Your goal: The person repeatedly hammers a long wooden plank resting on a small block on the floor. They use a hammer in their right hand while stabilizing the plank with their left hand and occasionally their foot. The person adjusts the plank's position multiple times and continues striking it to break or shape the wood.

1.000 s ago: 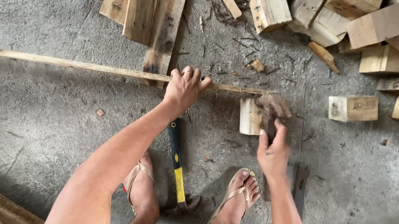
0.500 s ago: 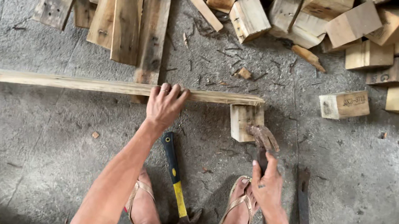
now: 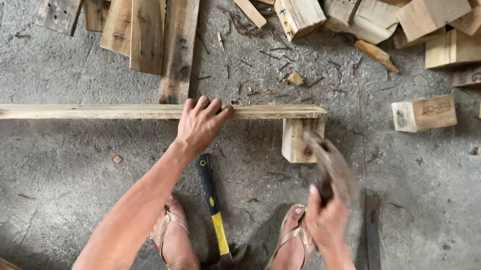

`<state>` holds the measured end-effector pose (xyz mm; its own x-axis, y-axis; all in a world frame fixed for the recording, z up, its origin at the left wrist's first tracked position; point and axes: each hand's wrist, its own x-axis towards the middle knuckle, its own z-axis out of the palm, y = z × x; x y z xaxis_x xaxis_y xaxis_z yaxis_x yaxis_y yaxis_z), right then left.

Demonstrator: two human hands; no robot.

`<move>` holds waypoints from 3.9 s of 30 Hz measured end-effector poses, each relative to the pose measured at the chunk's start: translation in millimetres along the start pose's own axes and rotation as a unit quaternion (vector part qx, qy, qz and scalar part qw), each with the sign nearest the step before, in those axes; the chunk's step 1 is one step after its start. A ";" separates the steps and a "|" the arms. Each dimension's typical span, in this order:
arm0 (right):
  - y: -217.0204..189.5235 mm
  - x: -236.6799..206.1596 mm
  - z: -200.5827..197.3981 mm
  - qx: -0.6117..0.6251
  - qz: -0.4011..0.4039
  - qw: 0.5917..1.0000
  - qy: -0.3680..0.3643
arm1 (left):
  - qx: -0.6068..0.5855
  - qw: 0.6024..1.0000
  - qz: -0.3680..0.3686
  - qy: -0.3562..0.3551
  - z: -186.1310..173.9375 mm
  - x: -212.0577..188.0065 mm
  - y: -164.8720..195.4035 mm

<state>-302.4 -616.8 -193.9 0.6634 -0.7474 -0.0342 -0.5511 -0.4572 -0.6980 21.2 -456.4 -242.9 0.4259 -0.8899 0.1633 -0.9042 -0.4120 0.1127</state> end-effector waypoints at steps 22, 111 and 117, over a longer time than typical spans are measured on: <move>34.1 -35.1 -20.8 0.300 0.144 0.932 0.141 | -0.203 0.920 -0.044 -0.333 -1.3 52.8 21.4; 42.7 62.0 -33.4 -0.090 -0.071 0.990 0.079 | -0.180 0.906 -0.048 -0.379 7.2 79.4 42.5; 23.4 64.9 -45.2 0.006 0.128 0.990 0.051 | -0.130 0.941 -0.034 -0.310 1.7 73.9 47.8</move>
<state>-295.0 -697.8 -180.1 0.4473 -0.8836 -0.1389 -0.6881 -0.2407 -0.6846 9.4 -542.2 -227.2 0.3088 -0.8391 -0.4479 -0.8021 -0.4828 0.3515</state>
